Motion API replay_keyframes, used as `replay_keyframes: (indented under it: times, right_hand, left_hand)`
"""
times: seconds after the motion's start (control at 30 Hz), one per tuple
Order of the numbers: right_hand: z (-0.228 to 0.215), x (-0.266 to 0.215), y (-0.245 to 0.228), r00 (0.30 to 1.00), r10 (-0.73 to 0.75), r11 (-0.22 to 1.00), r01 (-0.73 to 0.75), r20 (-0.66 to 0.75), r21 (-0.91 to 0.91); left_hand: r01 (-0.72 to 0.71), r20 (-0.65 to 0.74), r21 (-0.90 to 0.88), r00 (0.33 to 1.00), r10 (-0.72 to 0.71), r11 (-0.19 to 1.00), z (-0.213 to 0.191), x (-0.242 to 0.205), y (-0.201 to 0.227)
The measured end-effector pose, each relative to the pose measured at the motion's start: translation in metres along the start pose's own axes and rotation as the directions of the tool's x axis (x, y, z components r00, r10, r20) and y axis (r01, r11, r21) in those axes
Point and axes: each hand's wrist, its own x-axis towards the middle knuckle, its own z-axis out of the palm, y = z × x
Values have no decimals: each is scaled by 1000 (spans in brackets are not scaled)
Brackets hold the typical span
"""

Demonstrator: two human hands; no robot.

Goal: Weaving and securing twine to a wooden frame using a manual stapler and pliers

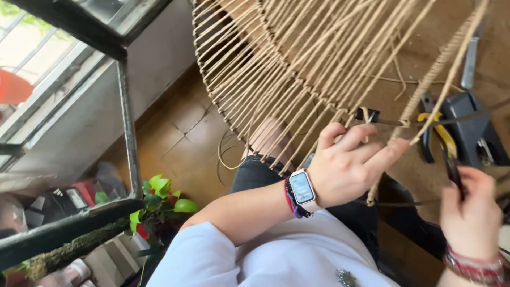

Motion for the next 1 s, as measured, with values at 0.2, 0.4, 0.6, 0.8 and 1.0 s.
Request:
replay_keyframes:
  times: [0.2, 0.4, 0.6, 0.8, 1.0]
  right_hand:
    - [-30, -29, -74, 954, -200, 906, 268, -225, 328]
    - [-46, -34, -117, 861, -377, 917, 399, -342, -7]
    - [-44, -36, -142, 851, -373, 916, 401, -370, -2]
    - [-39, -32, -140, 842, -394, 909, 415, -369, -25]
    - [-38, -29, -140, 852, -399, 906, 422, -339, -5]
  left_hand:
    - [305, 138, -372, 952, -272, 877, 1, -1, -4]
    - [456, 255, -682, 881, -400, 571, -13, 5, -9]
    - [485, 297, -669, 869, -396, 563, -13, 4, -10]
    - [462, 293, -659, 884, -364, 593, -13, 6, -11]
    - [474, 312, -669, 878, -363, 573, -14, 6, -11]
